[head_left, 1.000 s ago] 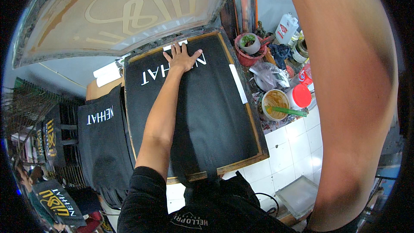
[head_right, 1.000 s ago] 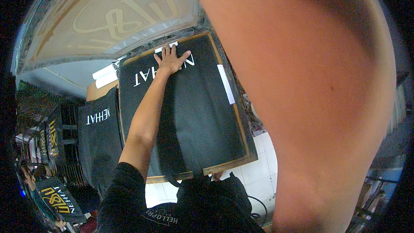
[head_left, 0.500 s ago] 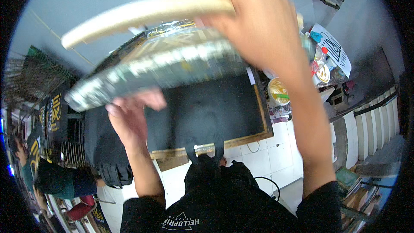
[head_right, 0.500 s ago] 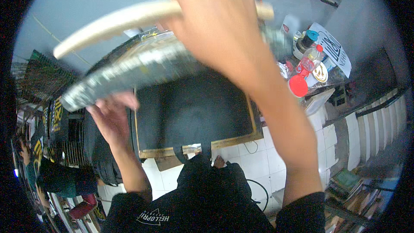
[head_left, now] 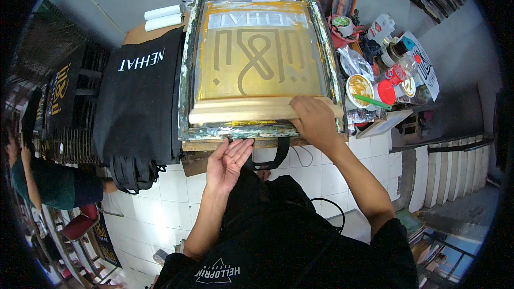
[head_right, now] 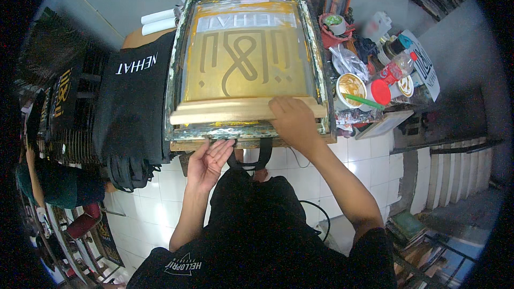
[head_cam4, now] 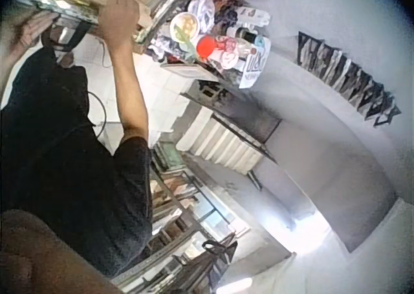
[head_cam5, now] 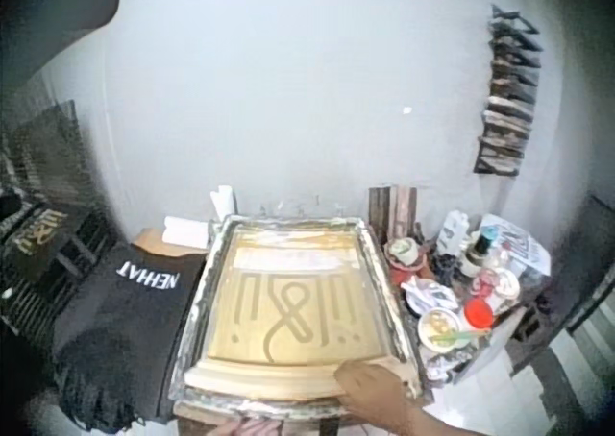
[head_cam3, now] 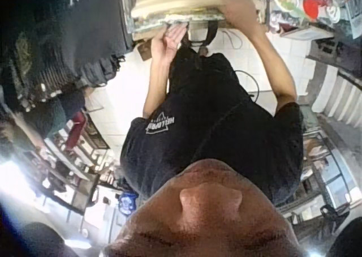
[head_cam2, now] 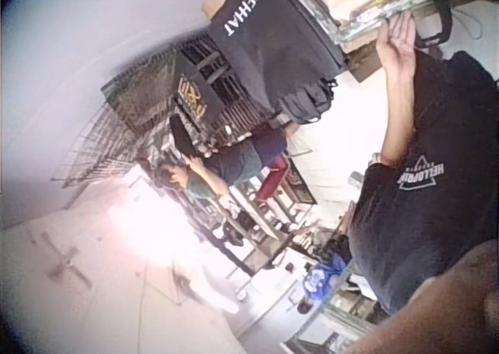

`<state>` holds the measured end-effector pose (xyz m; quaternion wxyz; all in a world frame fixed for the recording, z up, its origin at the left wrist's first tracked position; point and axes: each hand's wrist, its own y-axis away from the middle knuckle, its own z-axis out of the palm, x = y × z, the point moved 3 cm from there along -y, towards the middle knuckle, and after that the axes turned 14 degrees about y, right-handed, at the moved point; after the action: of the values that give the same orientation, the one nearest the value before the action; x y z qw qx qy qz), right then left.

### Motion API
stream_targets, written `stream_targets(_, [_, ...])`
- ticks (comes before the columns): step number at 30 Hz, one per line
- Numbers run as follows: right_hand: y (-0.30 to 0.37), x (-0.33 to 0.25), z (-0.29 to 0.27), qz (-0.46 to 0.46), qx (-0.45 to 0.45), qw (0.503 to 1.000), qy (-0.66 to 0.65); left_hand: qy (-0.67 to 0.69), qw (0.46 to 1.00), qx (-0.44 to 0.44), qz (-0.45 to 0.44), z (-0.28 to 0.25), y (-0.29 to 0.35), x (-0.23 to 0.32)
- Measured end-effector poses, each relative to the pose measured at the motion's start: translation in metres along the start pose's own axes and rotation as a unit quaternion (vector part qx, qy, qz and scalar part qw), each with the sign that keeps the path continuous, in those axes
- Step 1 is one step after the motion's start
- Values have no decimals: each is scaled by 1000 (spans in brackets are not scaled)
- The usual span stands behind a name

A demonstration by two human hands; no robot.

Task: The person performs screen printing on black tote bags by applying yellow ink with a squeegee, lifting the screen to remove each completed bag, and using a spatula to add more ink to the screen.

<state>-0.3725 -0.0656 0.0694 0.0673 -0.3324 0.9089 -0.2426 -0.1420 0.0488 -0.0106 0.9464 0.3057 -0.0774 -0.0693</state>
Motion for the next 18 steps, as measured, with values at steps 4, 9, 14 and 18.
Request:
stream_targets(4, [-4,-3,13,-8,-60,998,12,-43,999,-23,11,-6,-4,5])
stream_targets(9, [-48,28,1,52,-161,985,-37,-132,991,-22,8,-2,0,14])
stream_targets(14, [-38,29,-18,38,-164,984,-56,-195,979,-23,60,-13,10,42])
stream_targets(18, [-10,10,-14,7,-184,981,-53,-229,969,5,91,-15,8,53])
